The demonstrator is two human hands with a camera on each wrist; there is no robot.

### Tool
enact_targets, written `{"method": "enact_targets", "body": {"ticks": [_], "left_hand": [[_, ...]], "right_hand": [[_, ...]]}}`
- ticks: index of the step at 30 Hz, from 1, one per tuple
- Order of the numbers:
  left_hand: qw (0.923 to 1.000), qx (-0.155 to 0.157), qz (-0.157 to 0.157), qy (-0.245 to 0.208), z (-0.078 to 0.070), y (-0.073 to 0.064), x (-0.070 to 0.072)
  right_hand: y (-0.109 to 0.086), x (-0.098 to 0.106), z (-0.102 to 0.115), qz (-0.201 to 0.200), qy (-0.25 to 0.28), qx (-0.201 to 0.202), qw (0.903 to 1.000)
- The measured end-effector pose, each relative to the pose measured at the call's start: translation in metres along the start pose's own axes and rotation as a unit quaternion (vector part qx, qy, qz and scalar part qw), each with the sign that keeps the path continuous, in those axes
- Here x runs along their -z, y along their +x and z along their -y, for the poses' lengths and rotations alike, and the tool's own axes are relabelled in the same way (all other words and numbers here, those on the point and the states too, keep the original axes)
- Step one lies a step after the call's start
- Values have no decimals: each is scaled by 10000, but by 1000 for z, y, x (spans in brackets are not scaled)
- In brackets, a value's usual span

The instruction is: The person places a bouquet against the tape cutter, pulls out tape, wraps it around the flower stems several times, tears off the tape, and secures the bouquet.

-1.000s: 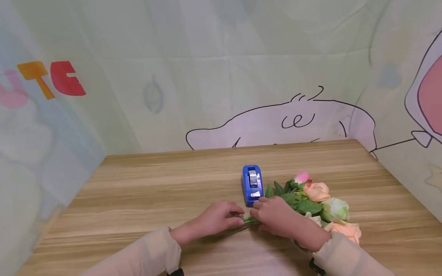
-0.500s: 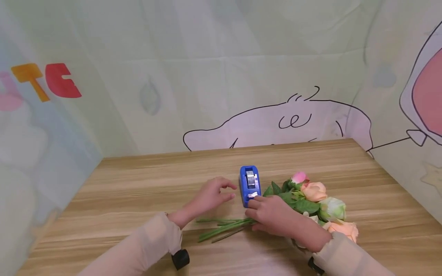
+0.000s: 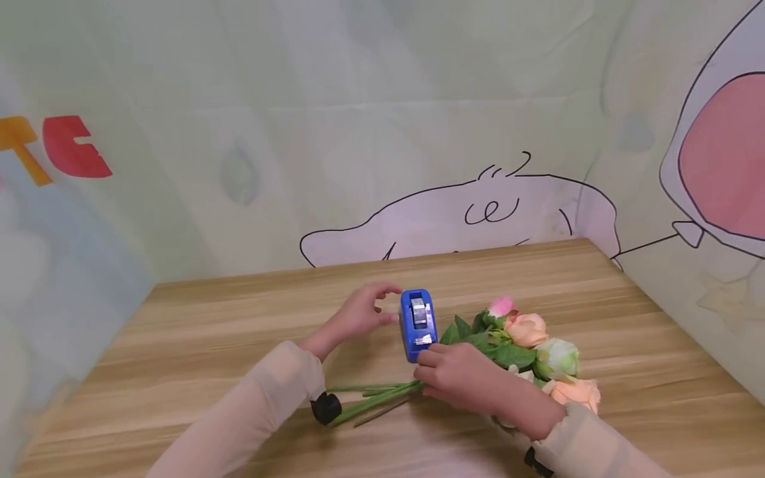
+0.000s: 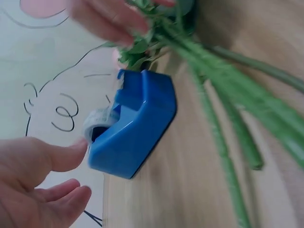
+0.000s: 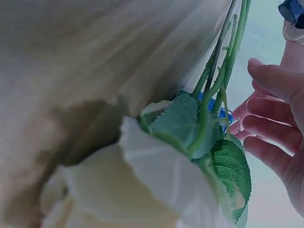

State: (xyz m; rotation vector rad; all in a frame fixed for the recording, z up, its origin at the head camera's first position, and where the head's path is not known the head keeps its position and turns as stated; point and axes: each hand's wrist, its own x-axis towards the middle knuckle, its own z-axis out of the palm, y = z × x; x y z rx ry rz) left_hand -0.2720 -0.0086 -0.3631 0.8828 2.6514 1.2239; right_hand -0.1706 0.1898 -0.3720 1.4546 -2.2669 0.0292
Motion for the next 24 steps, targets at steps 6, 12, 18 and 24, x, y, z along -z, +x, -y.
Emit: {"method": "enact_targets", "body": {"ticks": [6,12,18,24], "left_hand": [[9991,131,227,-344,3,13,1],[9946,584,479,-718,8,19,-4],[9891,696,824,-1002,13,29,-8],[9836,769,990,-1297,9,35,-12]], "right_hand": [[-2,-1,0,-243,82,23,9997],[-4,-4,2,-395,23,141,9991],[-3,-5,3,-426,121,-11,9990],[-1,-4,3,-475,374,-183,9980]]}}
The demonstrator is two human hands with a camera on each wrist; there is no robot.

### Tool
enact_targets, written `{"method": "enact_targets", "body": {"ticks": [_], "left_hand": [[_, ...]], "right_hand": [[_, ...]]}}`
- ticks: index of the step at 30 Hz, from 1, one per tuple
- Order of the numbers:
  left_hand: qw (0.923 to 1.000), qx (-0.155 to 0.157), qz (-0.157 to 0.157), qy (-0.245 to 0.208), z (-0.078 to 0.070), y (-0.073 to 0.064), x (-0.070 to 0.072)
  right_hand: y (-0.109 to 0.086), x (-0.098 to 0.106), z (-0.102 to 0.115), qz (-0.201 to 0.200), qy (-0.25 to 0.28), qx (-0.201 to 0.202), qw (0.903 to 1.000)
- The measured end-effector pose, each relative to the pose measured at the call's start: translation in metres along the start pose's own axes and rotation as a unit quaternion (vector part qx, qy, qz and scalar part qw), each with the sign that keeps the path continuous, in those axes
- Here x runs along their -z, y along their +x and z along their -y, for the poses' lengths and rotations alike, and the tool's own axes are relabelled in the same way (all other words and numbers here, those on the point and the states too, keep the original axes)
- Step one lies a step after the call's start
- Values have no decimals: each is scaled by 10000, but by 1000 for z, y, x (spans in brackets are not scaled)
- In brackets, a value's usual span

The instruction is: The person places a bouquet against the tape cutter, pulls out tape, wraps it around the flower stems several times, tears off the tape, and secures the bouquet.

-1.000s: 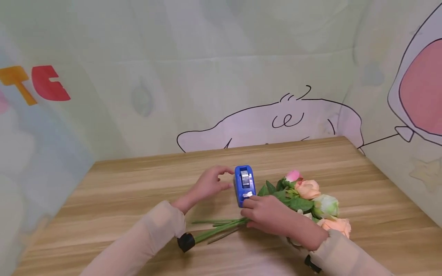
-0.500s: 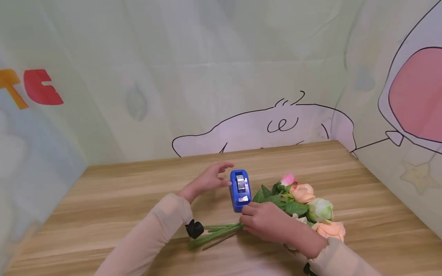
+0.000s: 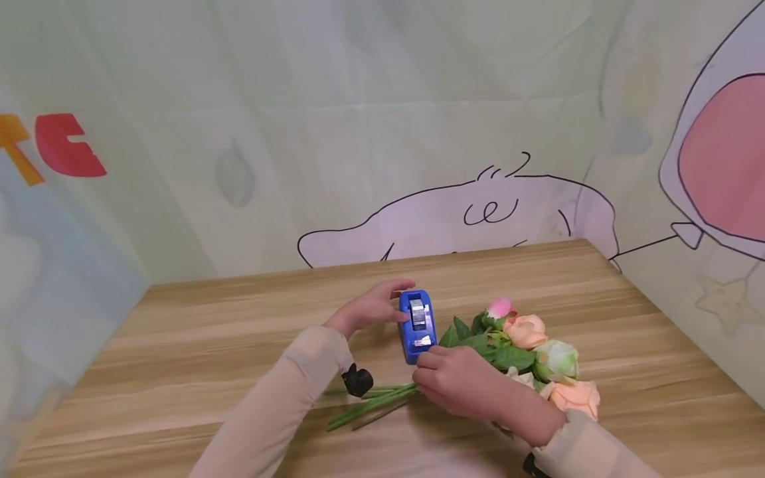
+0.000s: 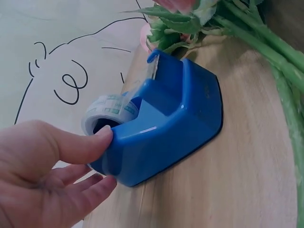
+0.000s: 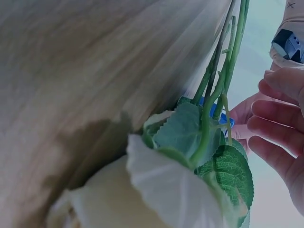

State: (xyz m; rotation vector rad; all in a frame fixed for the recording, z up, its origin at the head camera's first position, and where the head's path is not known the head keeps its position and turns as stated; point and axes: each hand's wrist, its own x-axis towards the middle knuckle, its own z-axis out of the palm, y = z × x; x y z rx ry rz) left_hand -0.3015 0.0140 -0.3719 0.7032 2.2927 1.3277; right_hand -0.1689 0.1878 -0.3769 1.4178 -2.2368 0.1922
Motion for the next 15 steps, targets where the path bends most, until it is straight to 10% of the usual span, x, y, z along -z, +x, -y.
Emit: {"method": "enact_targets", "body": {"ticks": [15], "left_hand": [[9989,359,-222,186,-8,-2,-7]], "right_hand": [[8,4,3,83,265,-193,9994]]}}
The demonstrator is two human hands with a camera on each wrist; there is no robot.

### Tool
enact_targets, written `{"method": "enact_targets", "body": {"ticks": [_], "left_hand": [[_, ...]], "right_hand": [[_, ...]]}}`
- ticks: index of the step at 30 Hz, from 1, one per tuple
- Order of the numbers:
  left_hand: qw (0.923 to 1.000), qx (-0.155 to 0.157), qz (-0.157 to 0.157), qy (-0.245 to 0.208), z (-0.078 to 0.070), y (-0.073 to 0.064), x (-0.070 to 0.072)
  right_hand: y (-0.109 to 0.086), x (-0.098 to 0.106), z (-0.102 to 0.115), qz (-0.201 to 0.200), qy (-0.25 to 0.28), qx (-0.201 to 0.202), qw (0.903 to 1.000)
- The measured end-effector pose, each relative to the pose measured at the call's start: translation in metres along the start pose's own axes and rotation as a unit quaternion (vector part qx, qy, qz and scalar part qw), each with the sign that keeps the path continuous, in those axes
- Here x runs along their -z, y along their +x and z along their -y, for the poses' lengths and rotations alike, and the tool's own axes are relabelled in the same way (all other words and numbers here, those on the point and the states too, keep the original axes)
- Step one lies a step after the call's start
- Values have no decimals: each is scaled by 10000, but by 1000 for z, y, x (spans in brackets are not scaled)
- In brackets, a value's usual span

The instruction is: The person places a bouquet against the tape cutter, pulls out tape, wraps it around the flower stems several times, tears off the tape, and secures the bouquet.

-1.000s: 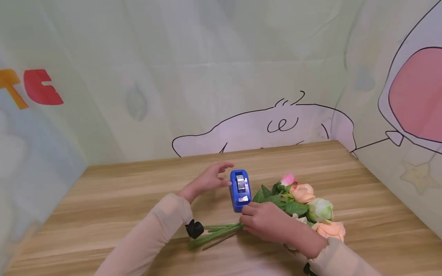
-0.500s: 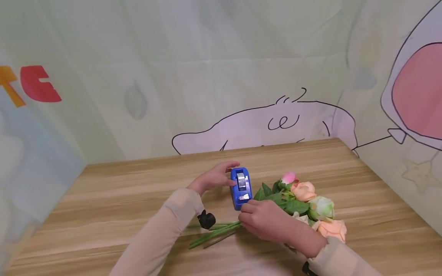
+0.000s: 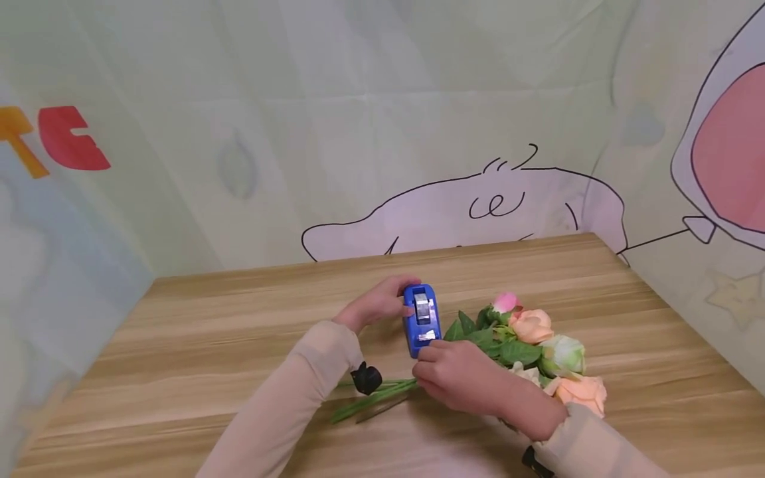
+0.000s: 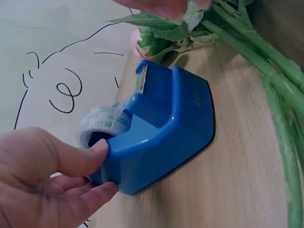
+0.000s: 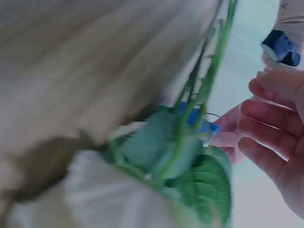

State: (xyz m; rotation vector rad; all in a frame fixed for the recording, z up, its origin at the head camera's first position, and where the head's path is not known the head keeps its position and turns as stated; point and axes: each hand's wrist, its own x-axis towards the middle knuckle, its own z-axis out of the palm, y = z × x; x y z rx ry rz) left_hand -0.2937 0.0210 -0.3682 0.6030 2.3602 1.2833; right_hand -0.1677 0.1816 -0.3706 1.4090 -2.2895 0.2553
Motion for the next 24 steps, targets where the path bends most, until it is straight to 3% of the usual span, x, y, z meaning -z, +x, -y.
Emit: {"method": "enact_targets", "body": {"ticks": [3,5,8,10,12,16,21,24], "left_hand": [[10000,-3,-41,59,-4,0,-2],[10000,-37,-46,15,-5,1,-2],[9999,-104,-65,-72,-5,0,-2],[9999,-75,-75,-96,-5,-1,-2],[10000,-3,-93,-32,-5,-1,-2],[9999,73,-114,33,-5,-2,-3],[9999,-16,-166,-3,-5,-1,-5],[9998,-51,-185,-14,-6,0,-5]], "right_hand": [[6,9,0,113,163,-254,9995],[11,17,-2,274,465,-646,9965],[22,26,-9,567,1133,-1638,9783],[30,29,-16,699,1636,-2382,9548],[37,31,-25,757,2015,-3119,9254],[46,28,-40,826,2447,-4248,8677],[50,18,-51,921,2894,-5244,7955],[49,13,-56,920,3027,-5575,7675]]}}
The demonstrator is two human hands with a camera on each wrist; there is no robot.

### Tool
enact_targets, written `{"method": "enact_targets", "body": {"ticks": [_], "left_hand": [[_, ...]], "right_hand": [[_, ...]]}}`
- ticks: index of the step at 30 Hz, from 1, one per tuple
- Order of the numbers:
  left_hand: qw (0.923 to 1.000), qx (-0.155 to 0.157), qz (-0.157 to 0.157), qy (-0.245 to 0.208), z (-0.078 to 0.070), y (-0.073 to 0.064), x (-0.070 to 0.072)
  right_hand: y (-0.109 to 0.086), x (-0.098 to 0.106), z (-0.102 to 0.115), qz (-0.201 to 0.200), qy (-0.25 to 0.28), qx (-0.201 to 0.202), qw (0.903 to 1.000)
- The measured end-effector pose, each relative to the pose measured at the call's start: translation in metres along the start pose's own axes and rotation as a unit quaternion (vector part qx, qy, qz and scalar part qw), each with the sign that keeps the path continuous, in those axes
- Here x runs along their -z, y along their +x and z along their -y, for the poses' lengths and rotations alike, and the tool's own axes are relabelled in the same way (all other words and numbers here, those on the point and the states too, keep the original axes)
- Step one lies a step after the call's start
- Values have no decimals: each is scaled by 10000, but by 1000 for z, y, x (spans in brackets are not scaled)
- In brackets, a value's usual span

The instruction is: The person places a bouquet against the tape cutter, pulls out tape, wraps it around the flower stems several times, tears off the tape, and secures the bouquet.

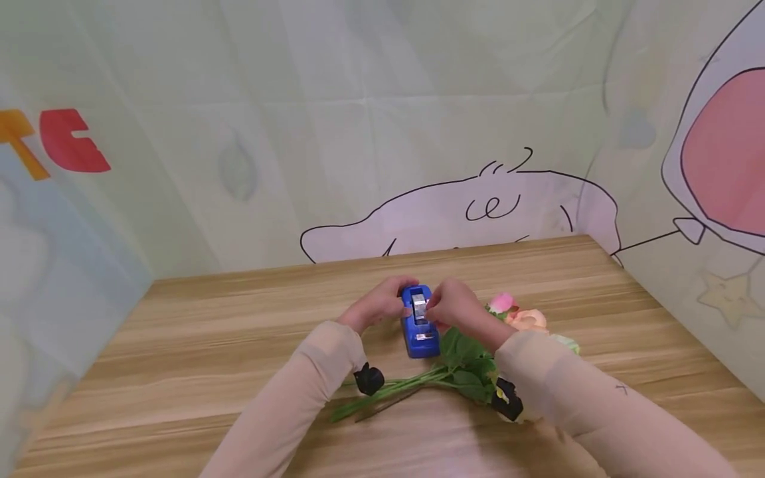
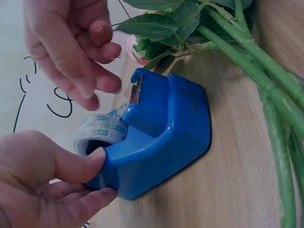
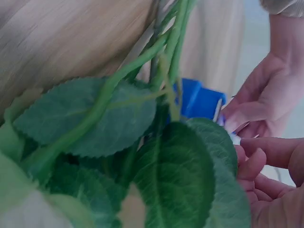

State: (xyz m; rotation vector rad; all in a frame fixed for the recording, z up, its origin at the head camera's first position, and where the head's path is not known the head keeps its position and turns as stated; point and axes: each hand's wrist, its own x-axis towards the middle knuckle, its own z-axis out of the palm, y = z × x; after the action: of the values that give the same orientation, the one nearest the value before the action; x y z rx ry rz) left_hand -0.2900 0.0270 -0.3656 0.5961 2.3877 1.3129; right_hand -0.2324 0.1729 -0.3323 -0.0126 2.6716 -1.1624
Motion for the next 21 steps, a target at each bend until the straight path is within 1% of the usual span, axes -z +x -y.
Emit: {"method": "enact_targets", "body": {"ticks": [2,6,11,14,16,18,21], "left_hand": [[10000,19,-11,6,0,0,0],[10000,62,-13,51,1,0,0],[10000,7,-34,55,0,0,-1],[10000,-23,-41,32,-1,0,-1],[10000,14,-59,49,-1,-1,-1],[9999,40,-83,82,-2,-1,-1],[9999,65,-84,76,-2,-2,-1]], "right_hand": [[3,-1,-3,-21,118,-169,9998],[6,-2,-9,120,383,-476,9981],[9,-2,-14,345,896,-930,9910],[10,-2,-16,413,1350,-1329,9810],[11,-1,-17,440,1644,-1592,9725],[12,-1,-18,466,1920,-1766,9642],[13,-1,-19,480,2162,-1895,9566]]}}
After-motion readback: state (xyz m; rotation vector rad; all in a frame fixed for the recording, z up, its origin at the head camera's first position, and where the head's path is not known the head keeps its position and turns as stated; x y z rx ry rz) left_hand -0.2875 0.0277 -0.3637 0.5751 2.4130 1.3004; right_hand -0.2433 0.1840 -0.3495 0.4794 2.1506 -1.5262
